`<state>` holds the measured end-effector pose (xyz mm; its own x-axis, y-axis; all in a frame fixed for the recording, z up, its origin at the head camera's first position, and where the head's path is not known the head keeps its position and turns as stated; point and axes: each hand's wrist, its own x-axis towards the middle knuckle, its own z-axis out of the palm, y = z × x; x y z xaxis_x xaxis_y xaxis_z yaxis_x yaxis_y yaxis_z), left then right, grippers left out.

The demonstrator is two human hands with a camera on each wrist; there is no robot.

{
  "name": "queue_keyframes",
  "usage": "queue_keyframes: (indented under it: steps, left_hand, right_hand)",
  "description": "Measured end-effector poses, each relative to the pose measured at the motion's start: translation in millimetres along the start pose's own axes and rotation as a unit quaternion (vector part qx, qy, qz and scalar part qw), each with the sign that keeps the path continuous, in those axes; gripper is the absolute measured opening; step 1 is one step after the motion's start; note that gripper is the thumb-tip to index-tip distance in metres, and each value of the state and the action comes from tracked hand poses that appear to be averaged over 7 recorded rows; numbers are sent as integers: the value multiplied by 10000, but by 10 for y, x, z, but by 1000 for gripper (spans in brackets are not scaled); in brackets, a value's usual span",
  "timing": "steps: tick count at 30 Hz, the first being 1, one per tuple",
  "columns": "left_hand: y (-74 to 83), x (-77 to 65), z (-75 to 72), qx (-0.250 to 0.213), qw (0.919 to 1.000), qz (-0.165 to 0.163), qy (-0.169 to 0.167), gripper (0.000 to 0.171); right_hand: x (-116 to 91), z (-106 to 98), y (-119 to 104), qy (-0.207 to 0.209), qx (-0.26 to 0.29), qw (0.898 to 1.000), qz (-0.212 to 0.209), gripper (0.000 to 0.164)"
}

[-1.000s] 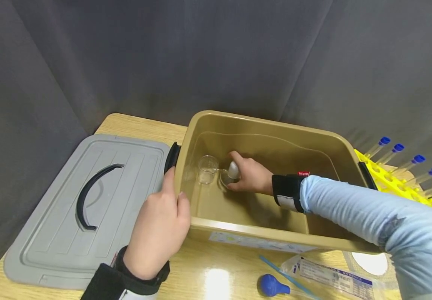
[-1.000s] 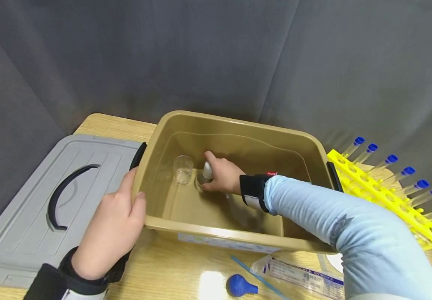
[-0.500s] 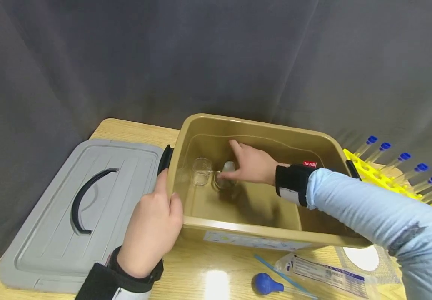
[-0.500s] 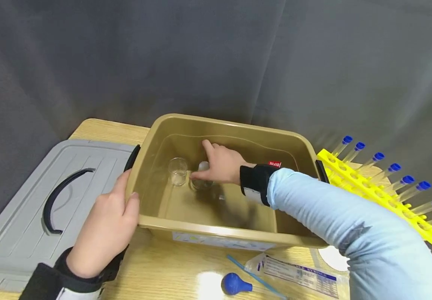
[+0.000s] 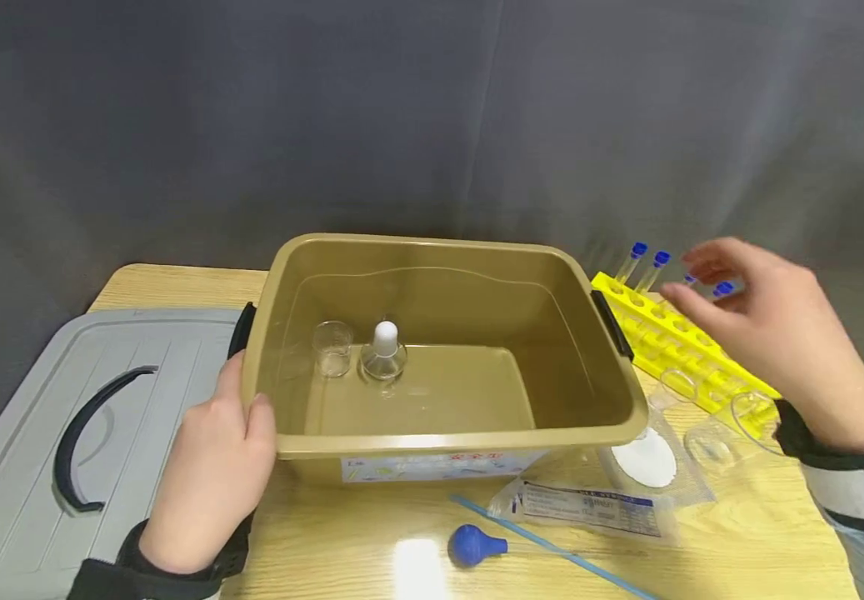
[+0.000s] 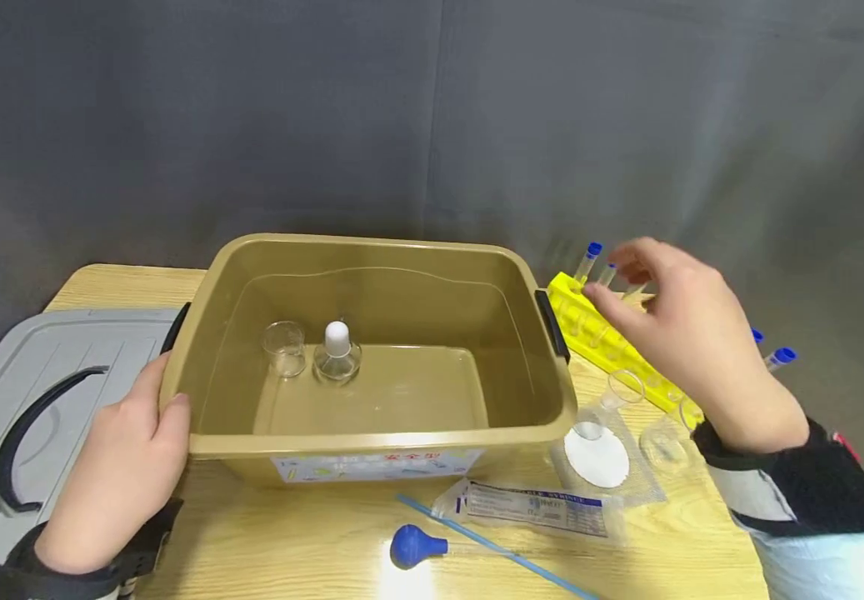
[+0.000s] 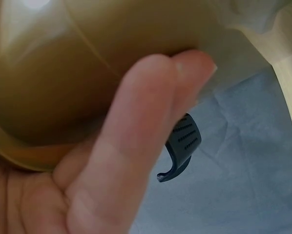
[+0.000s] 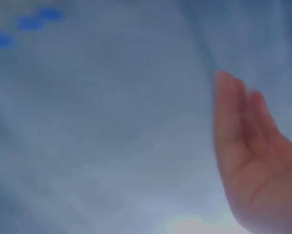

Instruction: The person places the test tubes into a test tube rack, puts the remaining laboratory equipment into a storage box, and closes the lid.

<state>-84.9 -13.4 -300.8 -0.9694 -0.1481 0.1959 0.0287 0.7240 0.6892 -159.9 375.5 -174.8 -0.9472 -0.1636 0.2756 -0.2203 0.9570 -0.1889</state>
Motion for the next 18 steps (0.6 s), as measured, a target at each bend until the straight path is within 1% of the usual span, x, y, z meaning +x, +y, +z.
queue_keyframes:
  steps: [1,2,3,4,5,6,7,9,10,13,15,18]
  left_hand:
    - [-6,-1,3,11,10000,7,-5,47]
    - [-8,-1,5,17,10000,9,-28,47]
    - [-4,3,11,22,10000,48,-17,47]
    - [-20,10,-6,25,10000,49,-9,47]
    - [-32,21,-16,18,10000,75,17,47]
    - [-38,31,-20,5,10000,94,26,47]
    - [-41,39,-21,-14,9999,99,14,47]
    - [-39,49,-10,-63,9999,126,2,48]
    - [-37,49,-3,-81,9999,127,-23,48]
    - [-27,39,12,-97,9999,115,-37,47]
    - [-15,24,9,-71,9999,111,-5,46]
    - [3,-1,-8,-14,9999,104,59,46]
  right_hand:
    - [-58,61,161,-397,-239,9987,200,55]
    - [-105,139,304,-833,-531,9947,296,61]
    - [-140,225,436,-1247,-757,9887,336,67]
    - [-130,333,534,-1640,-895,9819,312,72]
    - [-123,435,616,-1953,-989,9754,254,77]
    - [-122,526,685,-2173,-1044,9703,217,79]
    - [-127,610,741,-2283,-1057,9677,186,79]
    - [-142,720,839,-2365,-915,9673,89,72]
    - [-148,758,880,-2354,-823,9684,37,64]
    - [-149,779,946,-2265,-637,9719,-62,45]
    - [-125,689,933,-2189,-629,9737,13,38]
    - [-59,408,816,-1983,-740,9768,324,41]
